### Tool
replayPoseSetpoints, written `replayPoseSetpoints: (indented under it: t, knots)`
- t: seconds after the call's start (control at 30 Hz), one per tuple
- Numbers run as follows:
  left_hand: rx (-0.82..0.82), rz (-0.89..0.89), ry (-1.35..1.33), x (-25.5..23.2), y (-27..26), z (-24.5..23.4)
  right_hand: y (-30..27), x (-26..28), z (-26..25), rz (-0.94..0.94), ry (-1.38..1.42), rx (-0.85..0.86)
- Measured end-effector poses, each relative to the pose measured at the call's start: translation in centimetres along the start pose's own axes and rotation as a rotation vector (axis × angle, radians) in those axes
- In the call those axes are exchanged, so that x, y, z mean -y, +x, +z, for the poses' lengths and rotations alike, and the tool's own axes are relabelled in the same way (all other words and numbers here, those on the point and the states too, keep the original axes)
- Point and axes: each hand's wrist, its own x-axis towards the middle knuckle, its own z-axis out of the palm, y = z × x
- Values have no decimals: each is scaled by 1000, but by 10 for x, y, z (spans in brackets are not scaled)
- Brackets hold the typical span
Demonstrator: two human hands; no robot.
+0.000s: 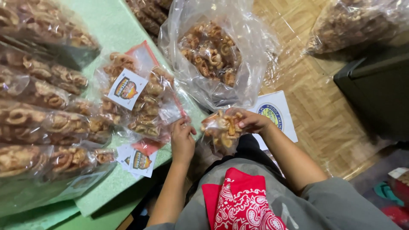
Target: Manually filling small plastic bags with fried snacks from a larger pile and organizing them on a table.
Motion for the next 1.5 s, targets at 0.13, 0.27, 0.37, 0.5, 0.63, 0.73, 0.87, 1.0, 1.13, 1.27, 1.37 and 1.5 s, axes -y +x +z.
replayPoseSetpoints:
  t: [0.13, 0.27, 0.37, 0.5, 0.63, 0.73, 0.87, 1.0, 1.13, 1.27, 1.37, 1.5]
  knots:
    - [-23, 20, 167, -14, -3, -9, 5, 1, 8, 83, -45, 23]
    - [-105, 104, 255, -29, -4, -18, 16, -9, -16, 113, -117, -17]
    - [-88, 123, 306, -45, -6, -31, 30, -13, -5, -76, -249, -257]
    - [-56, 130, 254, -64, -5, -49, 57, -18, 34, -276, -537, -414]
    - [51, 134, 239, -63, -14, -54, 60, -42, 52, -524, -1298, -435]
    - [139, 158, 232, -69, -18, -59, 65, -68, 54, -562, -1435, -393]
    - [225, 212, 319, -70, -27, -63, 88, -90, 30, -718, -1556, -445]
    - [278, 325, 471, -68, -31, -69, 125, -63, 61, -742, -1263, -334]
    - [296, 375, 538, -68, -29, -82, 152, -73, 39, -883, -1437, -247]
    - [198, 319, 435, -54, -34, -84, 133, -75, 29, -746, -1580, -347]
    - [43, 307, 486, -41, -47, -71, 109, -75, 21, -985, -1570, -297]
    - [71, 336, 466, -34, -58, -60, 115, -74, 19, -875, -1784, -505]
